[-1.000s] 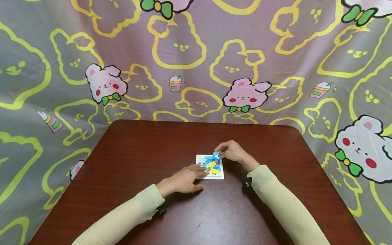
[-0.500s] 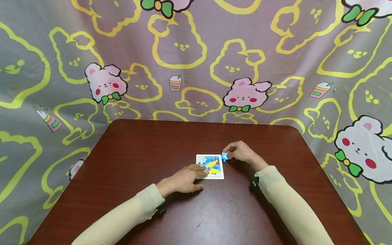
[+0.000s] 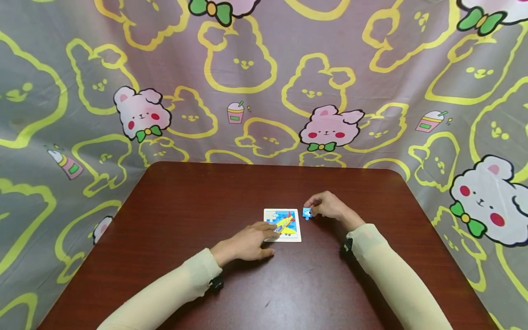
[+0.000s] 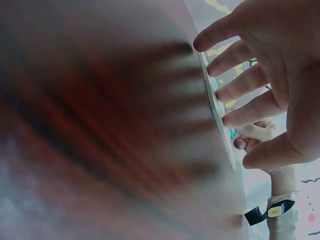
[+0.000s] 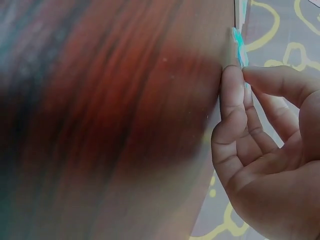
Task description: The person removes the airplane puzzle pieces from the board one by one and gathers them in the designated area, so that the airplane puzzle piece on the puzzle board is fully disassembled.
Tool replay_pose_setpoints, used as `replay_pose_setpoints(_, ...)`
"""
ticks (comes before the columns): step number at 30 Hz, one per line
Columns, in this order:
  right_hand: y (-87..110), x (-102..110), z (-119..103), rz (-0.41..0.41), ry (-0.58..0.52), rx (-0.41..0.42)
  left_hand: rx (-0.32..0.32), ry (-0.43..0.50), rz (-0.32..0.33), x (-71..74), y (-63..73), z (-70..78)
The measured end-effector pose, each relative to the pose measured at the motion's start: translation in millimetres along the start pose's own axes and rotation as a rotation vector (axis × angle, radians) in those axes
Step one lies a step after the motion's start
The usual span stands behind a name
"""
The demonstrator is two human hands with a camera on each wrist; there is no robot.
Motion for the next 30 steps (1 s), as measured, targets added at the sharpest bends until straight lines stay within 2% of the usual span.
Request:
replay_pose_setpoints(16, -0.9, -0.9, 2.0, -0.002, 0.025, 0.024, 0.018, 0.016, -0.007, -1.8, 0.0, 0.0)
replay_pose_setpoints(24, -1.0, -0.3, 2.3, 0.014, 0.026, 0.053, 0.003, 0.017, 0.000, -1.6, 0.9, 1.7)
replay_pose_setpoints(30, -2.4, -1.7, -1.7, 0.023, -0.013, 0.053, 0.003, 0.025, 0.001, -1.1, 0.1, 1.5)
Point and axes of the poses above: each hand's wrist, its own y-axis away from the middle knuckle, its own x-axis out of the back of the hand, z = x × y, the point moved 6 cm from there along -y, towards the middle knuckle, and after that the axes turned 3 degrees about -x, right-handed, at the moved point
